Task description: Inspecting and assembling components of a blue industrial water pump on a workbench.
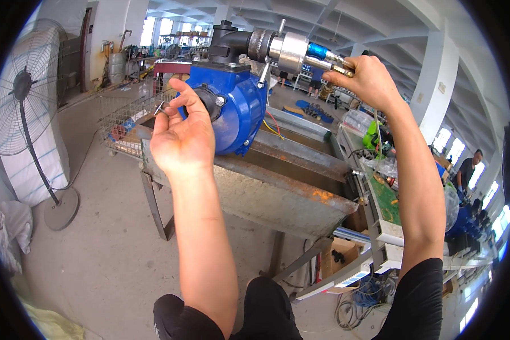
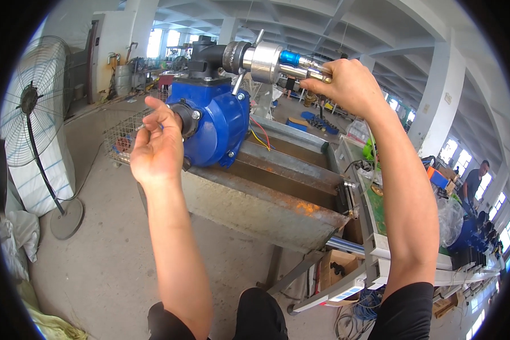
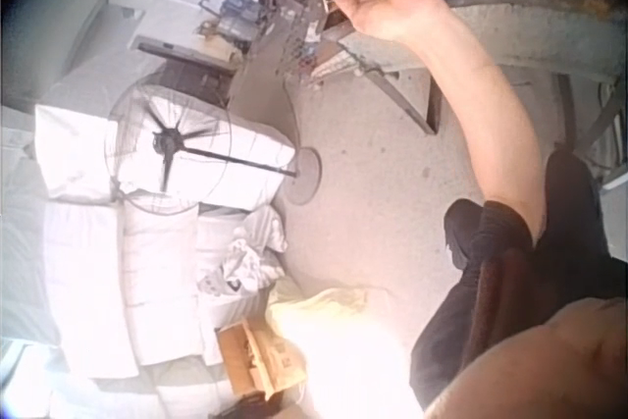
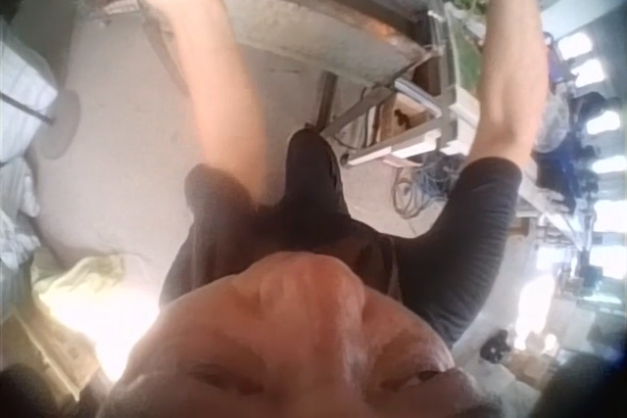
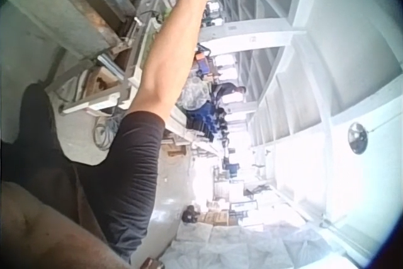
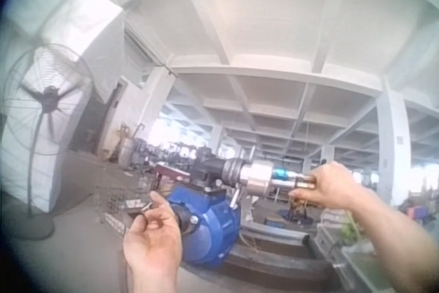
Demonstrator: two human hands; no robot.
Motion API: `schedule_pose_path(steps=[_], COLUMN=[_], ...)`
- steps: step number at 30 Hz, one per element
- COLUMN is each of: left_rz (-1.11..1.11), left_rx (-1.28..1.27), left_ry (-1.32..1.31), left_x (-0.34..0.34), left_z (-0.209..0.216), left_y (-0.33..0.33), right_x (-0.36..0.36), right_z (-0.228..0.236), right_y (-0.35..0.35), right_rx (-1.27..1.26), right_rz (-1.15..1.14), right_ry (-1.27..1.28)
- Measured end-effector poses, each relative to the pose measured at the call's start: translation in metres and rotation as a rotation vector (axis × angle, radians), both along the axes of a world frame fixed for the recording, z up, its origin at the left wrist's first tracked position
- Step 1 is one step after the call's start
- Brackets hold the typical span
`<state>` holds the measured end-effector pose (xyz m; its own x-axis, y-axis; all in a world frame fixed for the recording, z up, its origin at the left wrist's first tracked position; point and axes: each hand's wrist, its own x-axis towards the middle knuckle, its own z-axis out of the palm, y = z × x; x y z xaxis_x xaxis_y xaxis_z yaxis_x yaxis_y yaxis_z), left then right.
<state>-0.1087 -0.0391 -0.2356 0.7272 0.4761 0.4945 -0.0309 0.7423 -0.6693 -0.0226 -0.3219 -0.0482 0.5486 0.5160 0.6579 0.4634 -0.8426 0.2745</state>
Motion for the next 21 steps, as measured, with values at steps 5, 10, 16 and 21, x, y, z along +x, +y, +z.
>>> schedule_pose_path(steps=[5,10,16,21], left_rz=[-0.012,-0.137,-0.025,0.036], left_rx=[-0.166,-0.140,0.180,0.415], left_ry=[-0.148,-0.129,0.121,0.105], left_x=[0.007,0.008,0.013,0.016], left_z=[-0.002,0.004,0.000,-0.009], left_y=[-0.016,-0.011,0.006,0.018], right_x=[-0.001,0.001,0.007,0.015], right_z=[0.000,0.001,-0.003,-0.003], right_y=[0.001,0.001,0.000,-0.001], right_rx=[0.004,0.018,0.048,0.021], right_rz=[-0.021,-0.044,-0.044,0.002], right_ry=[-0.001,0.038,0.026,0.042])
